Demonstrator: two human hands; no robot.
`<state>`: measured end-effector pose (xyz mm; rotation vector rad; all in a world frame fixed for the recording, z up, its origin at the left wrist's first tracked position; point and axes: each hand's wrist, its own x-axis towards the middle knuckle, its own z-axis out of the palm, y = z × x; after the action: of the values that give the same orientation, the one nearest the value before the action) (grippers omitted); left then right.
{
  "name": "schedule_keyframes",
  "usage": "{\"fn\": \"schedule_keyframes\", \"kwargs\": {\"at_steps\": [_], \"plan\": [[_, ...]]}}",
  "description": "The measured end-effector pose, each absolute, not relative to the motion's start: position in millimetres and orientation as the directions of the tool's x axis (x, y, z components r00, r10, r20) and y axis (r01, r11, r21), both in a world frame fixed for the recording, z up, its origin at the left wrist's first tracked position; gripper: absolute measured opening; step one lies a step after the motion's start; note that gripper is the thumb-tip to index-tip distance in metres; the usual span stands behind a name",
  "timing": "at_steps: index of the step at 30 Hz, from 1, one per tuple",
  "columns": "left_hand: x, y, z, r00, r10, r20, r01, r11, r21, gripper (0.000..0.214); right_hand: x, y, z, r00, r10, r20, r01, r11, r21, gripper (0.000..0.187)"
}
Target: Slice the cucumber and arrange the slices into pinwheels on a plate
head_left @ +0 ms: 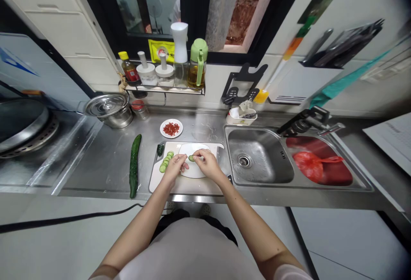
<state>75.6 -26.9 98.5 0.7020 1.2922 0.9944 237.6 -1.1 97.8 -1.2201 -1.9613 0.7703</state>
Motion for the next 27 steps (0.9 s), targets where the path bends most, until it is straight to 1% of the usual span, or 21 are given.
{"fn": "schedule_keyframes", "kwargs": {"at_steps": [2, 4, 6, 9, 14, 22, 27], "plan": [[75, -25, 100, 0.082, 0.844, -0.530, -0.284, 0.530, 0.799, 0.043, 240, -2, 102, -0.355, 0.888, 0.292, 0.509, 0.445, -0.737, 0.014], [75, -23, 102, 0.149, 0.806, -0.573, -0.350, 0.585, 0.732, 0.044, 241, -3, 106, -0.398, 0.855, 0.334, 0.508, 0.508, -0.696, 0.016], [75, -21, 103, 0.181, 0.793, -0.581, -0.398, 0.600, 0.694, 0.044, 243, -4, 108, -0.433, 0.825, 0.364, 0.506, 0.557, -0.659, 0.018], [75, -18, 104, 0.190, 0.797, -0.573, -0.440, 0.591, 0.676, 0.043, 245, -6, 108, -0.461, 0.801, 0.382, 0.521, 0.593, -0.614, 0.019], [74, -16, 104, 0.143, 0.812, -0.566, -0.427, 0.567, 0.705, 0.049, 247, -7, 106, -0.485, 0.793, 0.369, 0.544, 0.604, -0.583, 0.021], [74, -14, 104, 0.073, 0.858, -0.509, -0.316, 0.504, 0.804, 0.052, 247, -7, 109, -0.476, 0.813, 0.335, 0.544, 0.572, -0.614, 0.024], [74, -12, 106, 0.078, 0.868, -0.490, -0.309, 0.488, 0.816, 0.058, 247, -6, 108, -0.476, 0.808, 0.347, 0.537, 0.579, -0.613, 0.021]]}}
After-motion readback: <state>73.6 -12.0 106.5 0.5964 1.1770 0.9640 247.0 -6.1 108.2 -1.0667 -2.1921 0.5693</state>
